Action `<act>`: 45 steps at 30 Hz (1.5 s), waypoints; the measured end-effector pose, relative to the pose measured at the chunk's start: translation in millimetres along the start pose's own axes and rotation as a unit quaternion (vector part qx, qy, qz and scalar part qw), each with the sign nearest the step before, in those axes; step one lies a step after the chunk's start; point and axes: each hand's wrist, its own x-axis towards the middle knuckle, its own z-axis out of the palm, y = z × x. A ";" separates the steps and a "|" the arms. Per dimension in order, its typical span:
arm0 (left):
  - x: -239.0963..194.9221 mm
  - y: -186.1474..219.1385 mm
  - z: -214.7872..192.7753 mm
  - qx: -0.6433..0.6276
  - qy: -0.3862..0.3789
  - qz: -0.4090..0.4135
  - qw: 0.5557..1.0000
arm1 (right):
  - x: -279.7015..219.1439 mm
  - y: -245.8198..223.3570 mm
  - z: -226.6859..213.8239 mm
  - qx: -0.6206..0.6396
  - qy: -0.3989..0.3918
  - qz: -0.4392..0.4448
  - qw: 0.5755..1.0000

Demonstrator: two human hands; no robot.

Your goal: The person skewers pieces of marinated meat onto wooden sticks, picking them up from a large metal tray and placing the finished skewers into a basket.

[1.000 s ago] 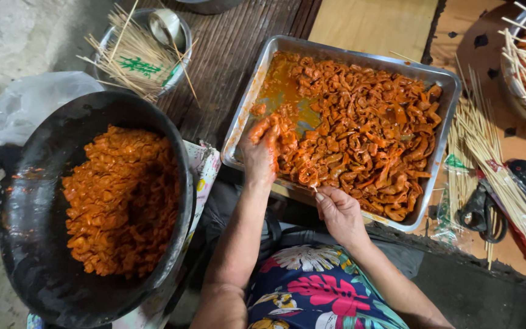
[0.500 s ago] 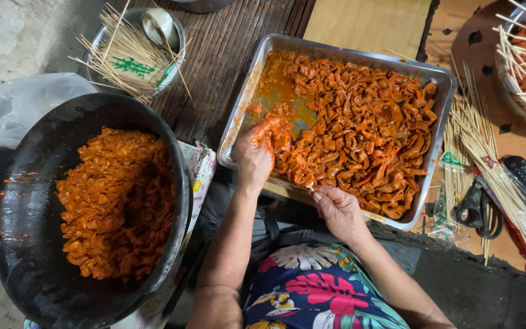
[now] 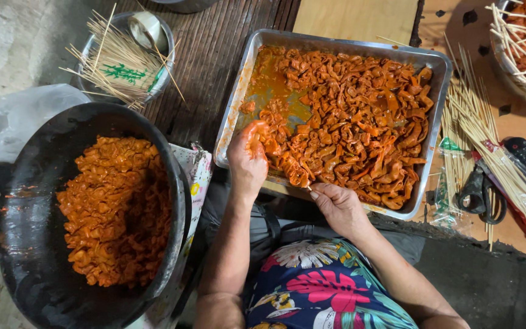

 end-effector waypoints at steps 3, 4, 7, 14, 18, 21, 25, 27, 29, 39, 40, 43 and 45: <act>-0.2 0.1 3.1 0.035 0.014 0.039 0.998 | -0.6 -2.6 -0.3 0.020 -0.002 0.016 1.000; 0.2 0.3 4.2 0.048 0.018 0.055 0.997 | -1.2 -3.1 -0.4 0.028 -0.004 0.024 0.999; 0.0 1.2 2.8 0.061 0.024 0.097 0.993 | -2.8 -2.3 4.2 0.022 0.014 0.025 0.999; -17.2 -22.9 10.8 -0.048 0.020 -0.053 0.997 | -3.6 7.6 16.1 0.026 0.027 0.005 0.999; -30.3 -40.6 9.3 -0.223 -0.014 -0.247 0.943 | -3.7 7.9 15.7 0.013 0.020 0.002 1.000; -33.2 -46.7 6.7 -0.227 -0.043 -0.276 0.933 | 0.5 8.9 21.3 0.031 0.006 0.020 0.999; -21.8 -47.0 2.8 -0.315 -0.061 -0.266 0.909 | 11.7 8.7 28.3 0.165 -0.021 0.135 0.977; -11.5 -44.8 4.9 -0.144 -0.032 -0.099 0.984 | 19.8 9.1 27.6 0.197 -0.026 0.150 0.968; -11.3 -40.4 2.8 -0.138 0.001 -0.109 0.984 | 18.6 10.6 25.1 0.248 -0.038 0.163 0.954; -57.8 -33.7 52.2 -0.416 0.023 -0.392 0.820 | 14.1 9.3 17.2 0.324 -0.033 0.150 0.934; -57.0 -25.1 56.8 -0.366 -0.005 -0.355 0.860 | 14.9 9.8 18.2 0.327 -0.032 0.147 0.933; -47.1 -2.0 60.5 -0.388 -0.001 -0.348 0.853 | 14.8 9.8 23.0 0.317 -0.039 0.142 0.937; -41.0 6.5 63.9 -0.404 0.030 -0.359 0.841 | 15.9 9.9 23.5 0.307 -0.053 0.121 0.943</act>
